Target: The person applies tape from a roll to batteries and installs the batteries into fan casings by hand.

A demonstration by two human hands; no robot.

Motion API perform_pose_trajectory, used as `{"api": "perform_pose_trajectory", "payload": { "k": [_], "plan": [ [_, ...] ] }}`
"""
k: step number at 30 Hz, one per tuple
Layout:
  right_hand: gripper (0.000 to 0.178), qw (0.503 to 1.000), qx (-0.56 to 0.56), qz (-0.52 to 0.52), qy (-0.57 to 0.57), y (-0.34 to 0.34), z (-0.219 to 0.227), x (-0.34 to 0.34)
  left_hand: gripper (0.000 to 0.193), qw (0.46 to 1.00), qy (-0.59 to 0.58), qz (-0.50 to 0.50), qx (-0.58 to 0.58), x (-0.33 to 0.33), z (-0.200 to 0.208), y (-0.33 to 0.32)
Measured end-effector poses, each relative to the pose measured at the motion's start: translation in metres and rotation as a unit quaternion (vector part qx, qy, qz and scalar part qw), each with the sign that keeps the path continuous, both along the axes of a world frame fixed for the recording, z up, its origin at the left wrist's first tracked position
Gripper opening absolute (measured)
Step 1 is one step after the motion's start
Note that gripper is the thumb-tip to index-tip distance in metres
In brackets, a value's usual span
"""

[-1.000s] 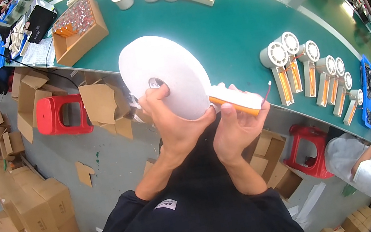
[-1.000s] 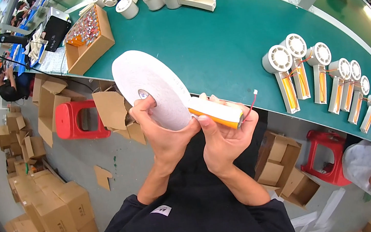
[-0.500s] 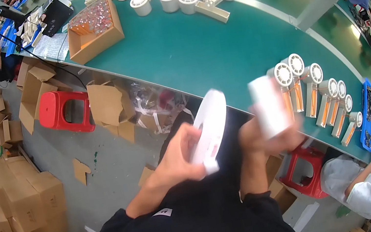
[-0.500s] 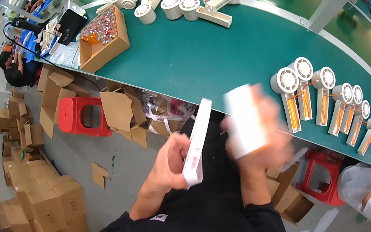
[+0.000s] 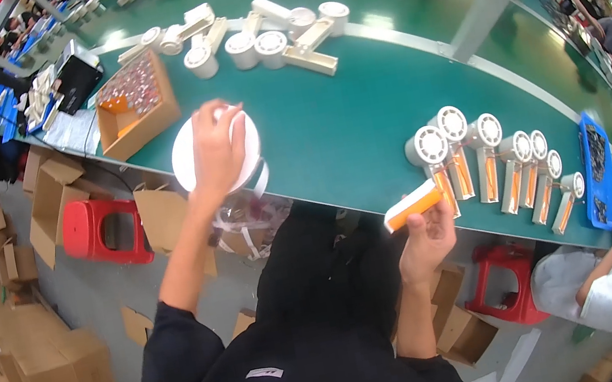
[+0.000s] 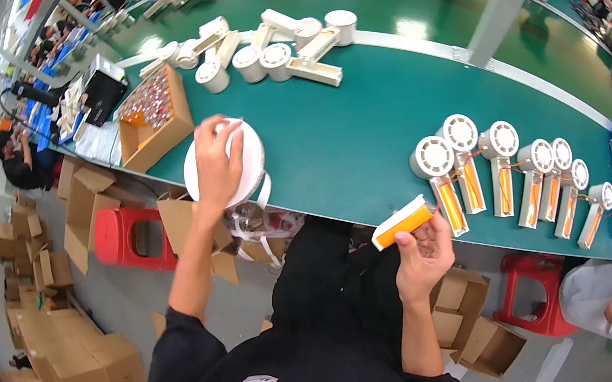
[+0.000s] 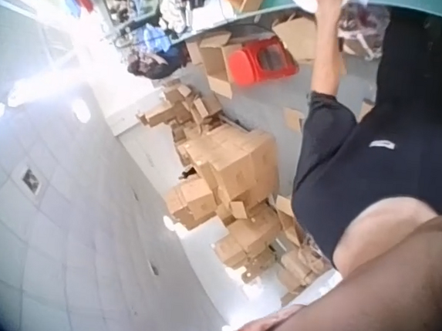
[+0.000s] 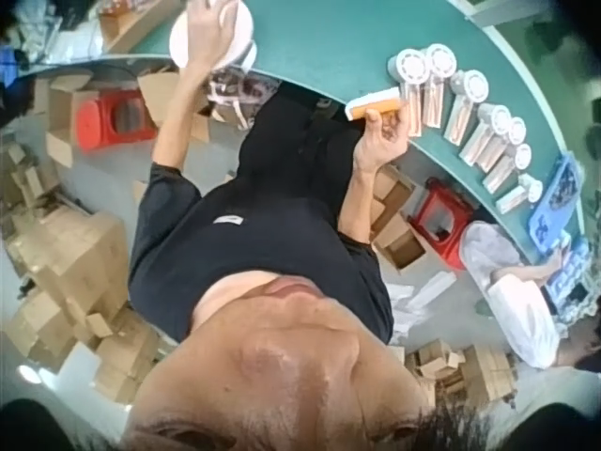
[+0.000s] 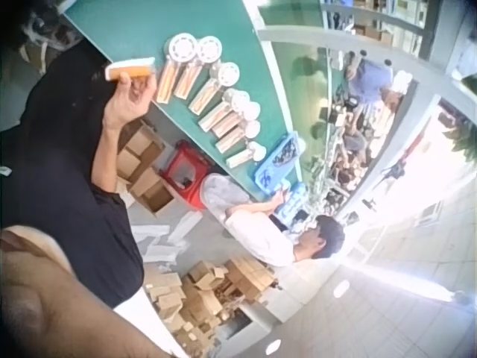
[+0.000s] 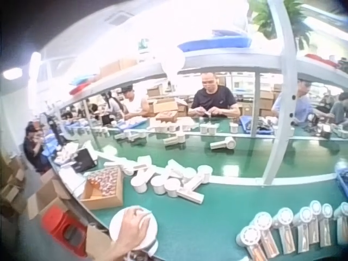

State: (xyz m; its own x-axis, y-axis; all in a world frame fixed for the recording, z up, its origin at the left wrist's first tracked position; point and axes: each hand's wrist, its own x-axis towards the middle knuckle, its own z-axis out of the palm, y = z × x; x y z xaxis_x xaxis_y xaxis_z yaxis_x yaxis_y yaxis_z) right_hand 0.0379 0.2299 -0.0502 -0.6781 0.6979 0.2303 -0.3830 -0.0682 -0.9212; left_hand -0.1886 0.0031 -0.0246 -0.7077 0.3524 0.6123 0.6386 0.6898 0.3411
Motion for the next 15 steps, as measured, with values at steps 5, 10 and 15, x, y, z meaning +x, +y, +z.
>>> {"api": "perform_pose_trajectory", "payload": {
  "k": [5, 10, 15],
  "plan": [
    [0.055, 0.997, -0.021, 0.032, -0.072, 0.000, 0.003, 0.024, 0.035, 0.971, -0.026, -0.226, -0.076, -0.124, 0.051, 0.091],
    [0.051, 0.997, -0.016, 0.020, -0.069, 0.004, -0.002, 0.040, 0.068, 0.924, -0.064, -0.246, -0.285, -0.202, 0.065, 0.175],
    [0.052, 0.997, -0.009, 0.008, -0.083, 0.014, -0.002, 0.041, 0.085, 0.825, -0.218, -0.251, -0.456, -0.228, 0.055, 0.220]
  ]
}}
